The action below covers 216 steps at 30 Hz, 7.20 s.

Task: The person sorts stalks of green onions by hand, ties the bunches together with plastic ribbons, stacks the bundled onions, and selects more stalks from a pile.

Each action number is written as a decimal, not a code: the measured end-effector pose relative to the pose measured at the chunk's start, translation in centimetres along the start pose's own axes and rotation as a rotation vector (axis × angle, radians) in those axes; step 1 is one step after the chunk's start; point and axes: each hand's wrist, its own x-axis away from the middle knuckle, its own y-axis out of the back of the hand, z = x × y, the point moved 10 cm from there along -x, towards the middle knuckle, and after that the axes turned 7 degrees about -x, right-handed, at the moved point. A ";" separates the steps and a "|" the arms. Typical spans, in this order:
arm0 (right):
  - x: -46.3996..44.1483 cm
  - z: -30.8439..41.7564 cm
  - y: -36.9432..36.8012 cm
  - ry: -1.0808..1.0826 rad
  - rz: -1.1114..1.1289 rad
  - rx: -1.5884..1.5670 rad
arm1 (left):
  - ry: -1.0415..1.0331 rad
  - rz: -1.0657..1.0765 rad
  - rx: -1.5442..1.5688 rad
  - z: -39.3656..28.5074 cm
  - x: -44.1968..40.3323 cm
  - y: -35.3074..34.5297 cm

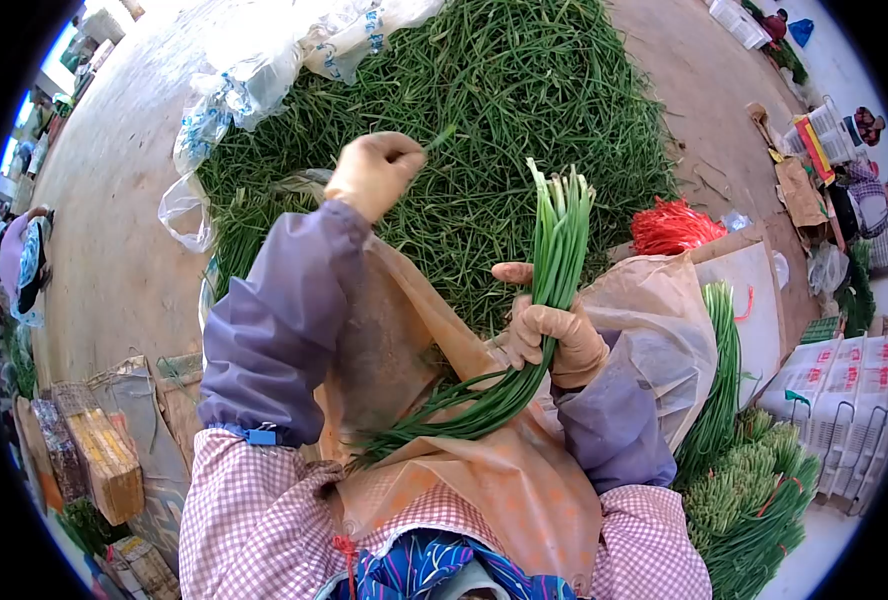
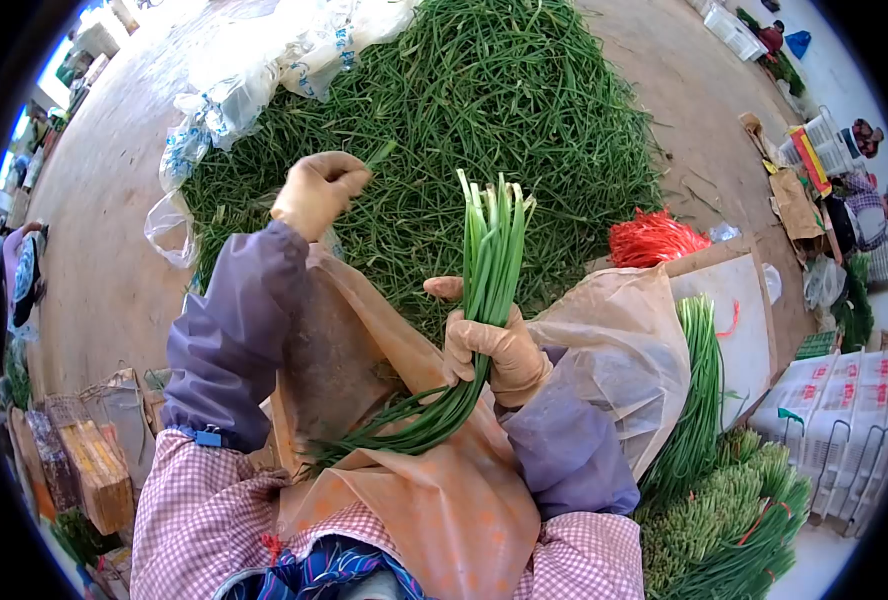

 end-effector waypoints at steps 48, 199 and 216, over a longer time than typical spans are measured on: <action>6.1 18.8 4.5 0.753 0.362 -0.307 | 0.189 1.091 0.973 -7.9 16.0 -19.2; -39.5 -23.5 -4.4 -0.111 0.016 0.516 | 0.235 -0.378 0.331 45.7 1.3 22.5; -50.3 -32.7 -7.4 -0.477 0.201 0.343 | 0.166 -0.279 0.081 40.1 2.9 17.9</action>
